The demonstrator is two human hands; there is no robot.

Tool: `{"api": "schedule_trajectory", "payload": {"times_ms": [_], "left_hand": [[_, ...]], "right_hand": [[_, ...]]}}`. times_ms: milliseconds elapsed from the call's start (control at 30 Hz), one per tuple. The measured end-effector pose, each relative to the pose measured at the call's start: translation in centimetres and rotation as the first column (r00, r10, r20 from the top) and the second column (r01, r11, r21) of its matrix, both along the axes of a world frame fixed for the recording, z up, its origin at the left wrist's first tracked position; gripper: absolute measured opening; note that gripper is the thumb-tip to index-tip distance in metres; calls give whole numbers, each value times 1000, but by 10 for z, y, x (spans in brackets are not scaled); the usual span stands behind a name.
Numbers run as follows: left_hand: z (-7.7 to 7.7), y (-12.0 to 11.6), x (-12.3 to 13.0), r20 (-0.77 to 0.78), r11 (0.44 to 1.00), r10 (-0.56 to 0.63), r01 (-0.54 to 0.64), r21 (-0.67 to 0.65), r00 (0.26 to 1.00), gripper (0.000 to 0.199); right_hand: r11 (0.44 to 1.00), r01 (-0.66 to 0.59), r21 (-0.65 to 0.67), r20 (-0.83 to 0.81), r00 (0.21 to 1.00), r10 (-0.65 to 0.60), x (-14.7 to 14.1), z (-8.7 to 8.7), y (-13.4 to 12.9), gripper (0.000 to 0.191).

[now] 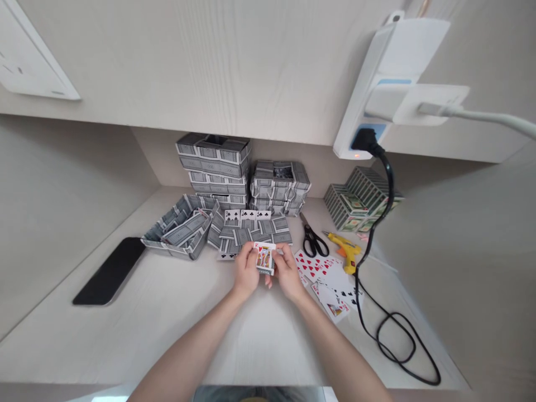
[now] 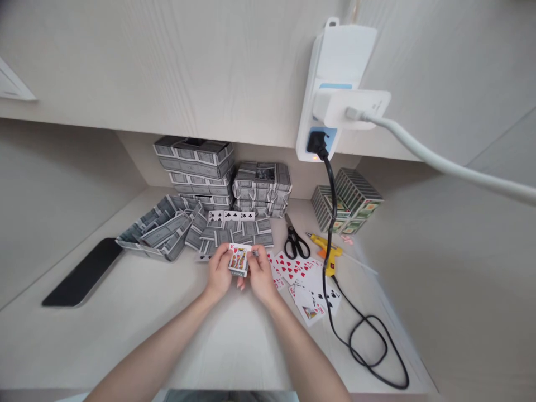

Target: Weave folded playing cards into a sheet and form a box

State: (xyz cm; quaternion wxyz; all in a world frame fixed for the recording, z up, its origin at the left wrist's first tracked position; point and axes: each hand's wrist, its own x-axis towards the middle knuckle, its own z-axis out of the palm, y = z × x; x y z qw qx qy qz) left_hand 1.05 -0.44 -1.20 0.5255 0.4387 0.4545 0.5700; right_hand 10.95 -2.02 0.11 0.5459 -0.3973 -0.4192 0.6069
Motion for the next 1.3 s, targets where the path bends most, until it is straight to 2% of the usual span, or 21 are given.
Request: {"api": "schedule_trajectory", "payload": {"times_ms": [267, 467, 800, 1033, 1167, 1300], "left_hand": [[13, -6, 5, 120, 994, -104, 102, 29, 987, 25], [16, -5, 5, 186, 992, -127, 126, 15, 974, 24], [19, -6, 4, 149, 992, -125, 120, 42, 981, 20], [21, -9, 5, 176, 993, -115, 107, 51, 978, 14], [25, -11, 3, 184, 995, -98, 90, 53, 978, 16], [29, -11, 0, 105, 998, -11, 4, 71, 994, 21]], "right_hand": [[999, 39, 2, 1, 999, -39, 0, 2, 1, 28], [1000, 26, 2, -30, 999, -26, 0, 4, 0, 25], [1000, 6, -18, -36, 999, -7, 0, 7, -1, 24], [1000, -14, 3, -86, 996, 14, -1, 6, -1, 20], [997, -64, -37, -141, 988, 58, 1, 6, -2, 21], [979, -194, -68, -235, 957, 173, 5, 9, -1, 27]]}}
